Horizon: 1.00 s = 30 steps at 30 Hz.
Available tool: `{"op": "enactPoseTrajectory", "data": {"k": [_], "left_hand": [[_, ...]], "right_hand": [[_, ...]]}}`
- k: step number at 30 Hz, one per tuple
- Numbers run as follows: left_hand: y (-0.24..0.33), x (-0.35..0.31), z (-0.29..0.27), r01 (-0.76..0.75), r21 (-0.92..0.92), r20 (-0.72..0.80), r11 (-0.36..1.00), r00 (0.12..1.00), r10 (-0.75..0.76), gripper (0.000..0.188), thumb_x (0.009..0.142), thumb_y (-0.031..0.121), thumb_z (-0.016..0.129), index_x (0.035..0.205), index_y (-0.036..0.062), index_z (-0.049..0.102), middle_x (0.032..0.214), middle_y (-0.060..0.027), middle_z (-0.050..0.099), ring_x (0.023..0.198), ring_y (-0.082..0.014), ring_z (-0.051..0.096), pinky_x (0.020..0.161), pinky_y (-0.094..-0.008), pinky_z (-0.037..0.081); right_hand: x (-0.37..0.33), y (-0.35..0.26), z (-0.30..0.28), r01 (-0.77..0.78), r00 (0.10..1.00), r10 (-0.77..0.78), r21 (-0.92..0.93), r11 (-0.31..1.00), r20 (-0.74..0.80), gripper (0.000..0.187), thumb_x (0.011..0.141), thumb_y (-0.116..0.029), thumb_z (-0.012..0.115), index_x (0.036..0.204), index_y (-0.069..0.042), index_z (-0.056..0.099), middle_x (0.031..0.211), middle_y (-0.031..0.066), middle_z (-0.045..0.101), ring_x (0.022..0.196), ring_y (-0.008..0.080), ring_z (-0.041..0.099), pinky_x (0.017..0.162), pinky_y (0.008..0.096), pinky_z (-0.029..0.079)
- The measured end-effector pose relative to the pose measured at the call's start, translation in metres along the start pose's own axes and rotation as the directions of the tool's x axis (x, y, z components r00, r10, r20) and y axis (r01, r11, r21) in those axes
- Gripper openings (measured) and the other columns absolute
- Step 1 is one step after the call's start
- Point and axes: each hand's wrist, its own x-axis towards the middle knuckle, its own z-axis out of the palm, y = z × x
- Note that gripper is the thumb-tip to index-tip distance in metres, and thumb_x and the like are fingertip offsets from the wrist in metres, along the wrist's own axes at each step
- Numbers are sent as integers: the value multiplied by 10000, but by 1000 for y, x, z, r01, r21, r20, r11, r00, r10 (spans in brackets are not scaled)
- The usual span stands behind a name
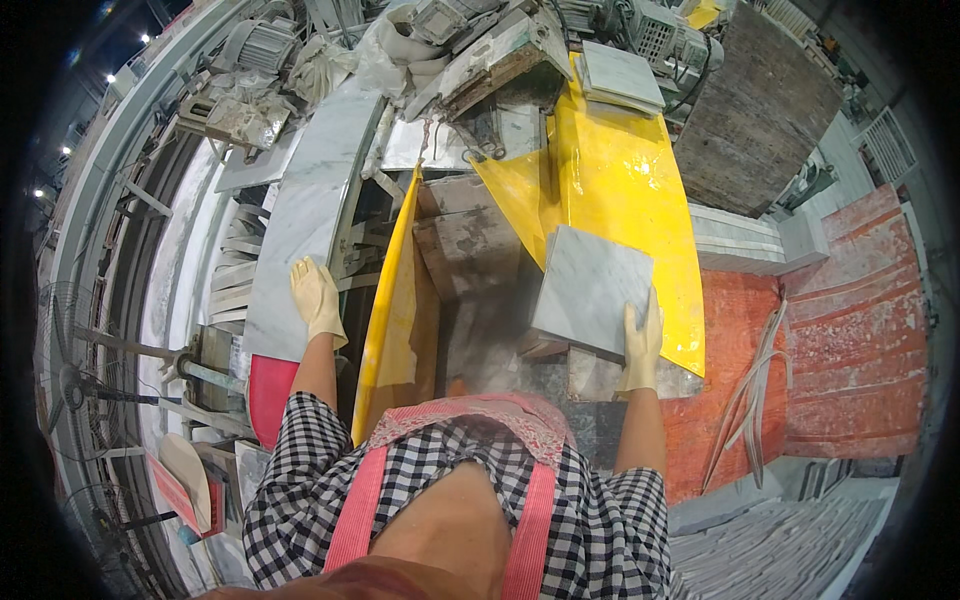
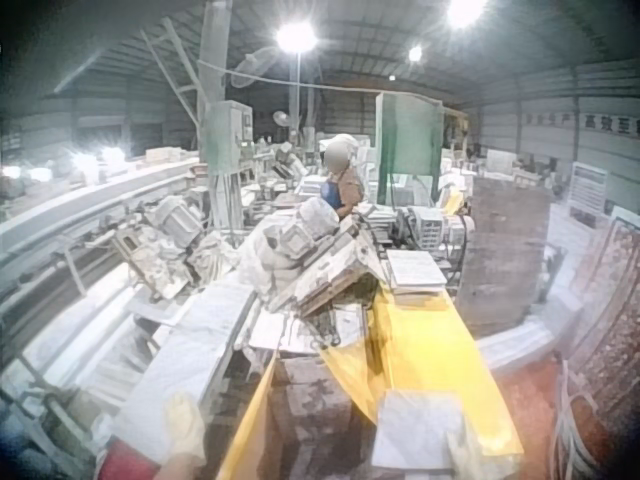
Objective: The person repeatedly picks up rectangular tiles from a yellow conveyor and stacks them into a neat pile. The person uses both hands to lift and place each tile, maintaining alignment as the stack grows.
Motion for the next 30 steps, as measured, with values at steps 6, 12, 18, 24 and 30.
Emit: {"op": "enactPoseTrajectory", "data": {"k": [6, 12, 18, 24, 30], "left_hand": [[-1, 0, 1, -1, -13, 13, 1000, 1000, 1, 438, 955, 190, 562, 1279, -103, 599, 1305, -266, 611, 1283, -390, 534, 1147, -448, 370], [0, 0, -1, -3, -15, -5, 1000, 1000, 3, 430, 954, 186, 563, 1264, -110, 600, 1294, -267, 618, 1271, -394, 542, 1135, -452, 381], [1, 0, -1, -8, -28, -33, 1000, 999, 7, 423, 953, 182, 563, 1254, -112, 601, 1280, -277, 624, 1256, -403, 552, 1133, -458, 383], [-1, 0, 1, -6, -27, -16, 1000, 1000, 5, 424, 955, 184, 558, 1259, -109, 604, 1288, -283, 619, 1261, -404, 552, 1135, -462, 383], [1, 0, -2, 10, -31, 8, 999, 1000, -10, 430, 957, 186, 548, 1272, -103, 596, 1304, -277, 613, 1272, -405, 543, 1140, -456, 379]], "right_hand": [[0, -1, -1, 8, 1000, -8, 5, 1000, 0, 691, 980, -382, 623, 1546, -52, 403, 1496, 255, 485, 1368, 415, 460, 1153, 443, 347], [0, 0, 0, 3, 1000, -3, -10, 1000, 1, 687, 980, -386, 623, 1545, -59, 409, 1502, 258, 482, 1379, 421, 452, 1158, 445, 341], [0, -2, -1, 1, 1000, 0, -17, 1000, 2, 685, 983, -381, 625, 1547, -61, 408, 1505, 260, 480, 1385, 428, 446, 1167, 447, 328], [0, -1, 0, 0, 1000, 0, 17, 1000, -2, 683, 984, -377, 630, 1545, -56, 410, 1510, 258, 476, 1391, 424, 441, 1170, 445, 326], [0, 1, 0, 12, 1000, -12, 12, 1000, -2, 685, 984, -380, 630, 1543, -49, 411, 1519, 254, 468, 1399, 425, 434, 1176, 439, 320]]}}
